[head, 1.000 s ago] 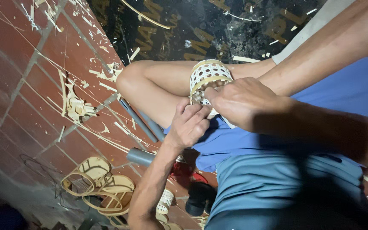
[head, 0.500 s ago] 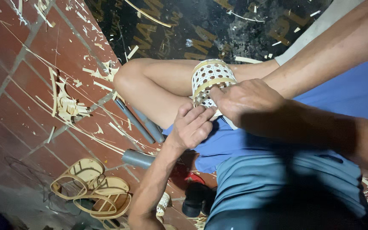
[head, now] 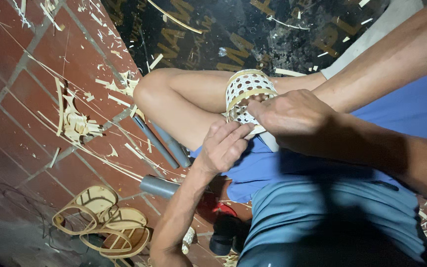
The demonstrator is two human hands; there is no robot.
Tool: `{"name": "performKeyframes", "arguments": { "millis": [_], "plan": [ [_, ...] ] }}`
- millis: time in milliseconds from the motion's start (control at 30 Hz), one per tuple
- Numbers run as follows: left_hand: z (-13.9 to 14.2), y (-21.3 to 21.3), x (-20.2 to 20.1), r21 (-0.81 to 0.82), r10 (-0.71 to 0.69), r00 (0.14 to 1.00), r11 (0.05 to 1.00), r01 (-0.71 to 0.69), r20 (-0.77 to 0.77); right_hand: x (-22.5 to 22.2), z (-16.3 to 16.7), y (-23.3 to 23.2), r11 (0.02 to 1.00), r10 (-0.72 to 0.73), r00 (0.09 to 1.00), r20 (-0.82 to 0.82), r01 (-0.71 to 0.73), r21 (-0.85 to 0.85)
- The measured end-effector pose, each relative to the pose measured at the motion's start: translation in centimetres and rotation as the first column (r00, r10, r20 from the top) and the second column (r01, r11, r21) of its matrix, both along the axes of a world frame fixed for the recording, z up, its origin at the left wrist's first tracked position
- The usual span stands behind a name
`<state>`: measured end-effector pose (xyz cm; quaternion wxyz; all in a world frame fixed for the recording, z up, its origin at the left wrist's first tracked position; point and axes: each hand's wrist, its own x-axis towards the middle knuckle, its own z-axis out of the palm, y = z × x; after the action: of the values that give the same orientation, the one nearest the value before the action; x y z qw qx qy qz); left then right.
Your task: The person sits on the floor and assembles a bamboo lampshade. They bend and fit thin bamboo strips around a gray cylindrical form, press a woven perforated bamboo cylinder onto the form, fit bamboo rings to its edges, and press round bamboo discs into the ends.
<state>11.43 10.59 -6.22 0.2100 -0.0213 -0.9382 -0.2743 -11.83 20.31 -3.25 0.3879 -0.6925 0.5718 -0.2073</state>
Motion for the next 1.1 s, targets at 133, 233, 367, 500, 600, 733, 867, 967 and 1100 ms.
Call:
{"name": "performKeyframes", "arguments": {
  "millis": [133, 233, 367, 500, 600, 733, 867, 967, 1100],
  "plan": [
    [0.2, 0.1, 0.1, -0.006, 0.015, 1.0, 1.0, -0.015, 0.016, 0.0, -0.6, 1.0, 0.972, -0.039, 0.994, 0.101, 0.061, -0.227],
    [0.4, 0.3, -0.3, -0.022, 0.012, 1.0, 1.0, -0.012, 0.016, -0.3, -0.2, 1.0, 0.971, -0.056, 0.996, 0.069, 0.07, -0.229],
    [0.8, 0.1, -1.3, -0.046, 0.013, 1.0, 0.999, -0.012, 0.011, -2.9, 0.9, 0.1, 0.973, -0.17, 0.971, 0.168, 0.192, -0.127],
    [1.8, 0.3, -2.3, -0.061, 0.042, 0.998, 0.997, -0.04, 0.043, -7.3, 0.4, 2.7, 0.801, -0.58, 0.743, 0.335, 0.594, 0.071],
    [2.4, 0.5, -3.1, -0.073, 0.067, 0.996, 0.995, -0.063, 0.057, -6.6, -2.8, 4.1, 0.688, -0.722, 0.5, 0.478, 0.591, 0.42],
    [2.7, 0.5, -4.0, -0.06, 0.093, 0.994, 0.994, -0.089, 0.059, -4.0, -5.5, 4.6, 0.666, -0.746, 0.383, 0.545, 0.435, 0.606],
    [2.6, 0.4, -4.4, -0.018, 0.094, 0.994, 0.995, -0.093, 0.057, -3.7, -5.0, 3.6, 0.628, -0.778, 0.333, 0.532, 0.382, 0.679],
    [2.4, 0.6, -4.5, 0.003, 0.082, 0.994, 0.997, -0.082, 0.068, -4.2, -3.9, 2.9, 0.568, -0.819, 0.339, 0.463, 0.367, 0.737],
    [2.3, 1.3, -5.2, 0.034, 0.061, 0.997, 0.997, -0.063, 0.053, -4.6, -3.1, 2.5, 0.587, -0.792, 0.457, 0.403, 0.393, 0.708]
  ]
}}
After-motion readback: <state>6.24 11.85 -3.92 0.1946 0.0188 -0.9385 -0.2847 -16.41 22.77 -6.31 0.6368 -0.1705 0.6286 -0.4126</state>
